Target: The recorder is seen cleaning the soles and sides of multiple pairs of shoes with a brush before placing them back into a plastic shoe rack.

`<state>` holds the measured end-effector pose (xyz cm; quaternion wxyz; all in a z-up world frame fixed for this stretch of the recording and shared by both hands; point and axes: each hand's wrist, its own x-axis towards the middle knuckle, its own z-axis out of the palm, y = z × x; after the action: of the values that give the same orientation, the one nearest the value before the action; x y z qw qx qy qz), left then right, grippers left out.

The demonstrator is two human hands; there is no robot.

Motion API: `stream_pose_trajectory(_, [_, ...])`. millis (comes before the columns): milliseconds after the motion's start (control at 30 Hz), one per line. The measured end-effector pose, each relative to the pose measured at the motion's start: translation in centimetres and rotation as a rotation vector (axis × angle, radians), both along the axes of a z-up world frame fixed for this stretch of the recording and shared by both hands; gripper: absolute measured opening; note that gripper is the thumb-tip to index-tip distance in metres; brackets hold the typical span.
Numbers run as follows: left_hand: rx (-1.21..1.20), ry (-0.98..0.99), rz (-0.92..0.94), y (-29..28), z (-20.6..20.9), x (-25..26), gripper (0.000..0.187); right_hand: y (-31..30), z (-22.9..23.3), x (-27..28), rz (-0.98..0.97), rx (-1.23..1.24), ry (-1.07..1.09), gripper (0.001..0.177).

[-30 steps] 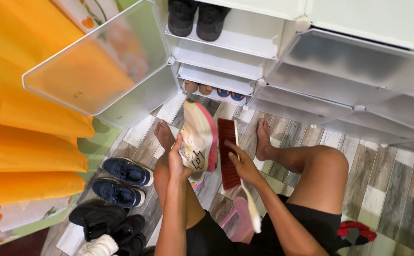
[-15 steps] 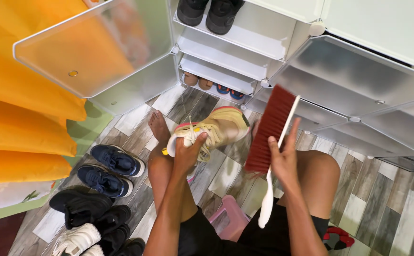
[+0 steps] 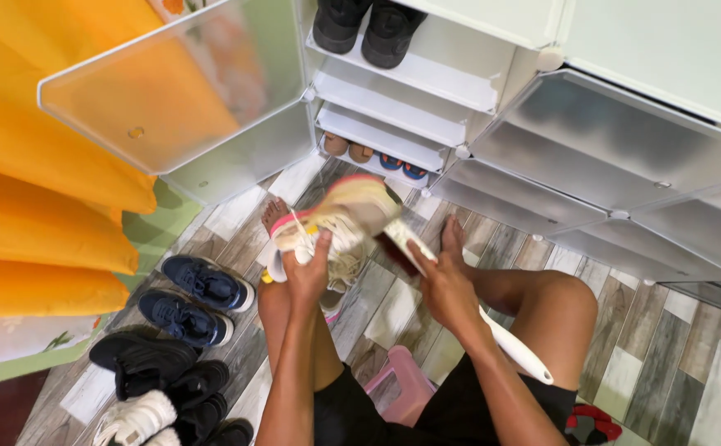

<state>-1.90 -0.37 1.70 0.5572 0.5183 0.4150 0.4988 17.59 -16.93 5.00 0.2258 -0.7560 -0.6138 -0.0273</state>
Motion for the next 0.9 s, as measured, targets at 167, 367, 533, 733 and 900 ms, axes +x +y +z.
stream_pose_trajectory(167, [0.097, 0.166, 0.041, 0.1, 1.6, -0.5, 0.029, -1.2, -0.8, -0.6, -0.211, -0.169, 0.451, 0.07])
stream_pose_trajectory(367, [0.253, 0.253, -0.129, -0.6, 1.1, 0.0, 0.022, 1.2, 6.0, -0.6, -0.24, 0.249, 0.498, 0.065])
stream_pose_trajectory(533, [0.155, 0.069, -0.053, -0.6, 3.3, 0.2, 0.023, 0.4, -1.5, -2.1, -0.069, 0.256, 0.28, 0.068])
stream_pose_trajectory(733, [0.267, 0.3, -0.055, -2.2, 0.9, -0.7, 0.014, -3.0, -5.2, -3.1, -0.286, -0.116, 0.639, 0.07])
stream_pose_trajectory(900, [0.398, 0.538, -0.154, -1.8, 0.9, -0.5, 0.021, 0.3, 1.3, -2.9, -0.337, 0.281, 0.579, 0.062])
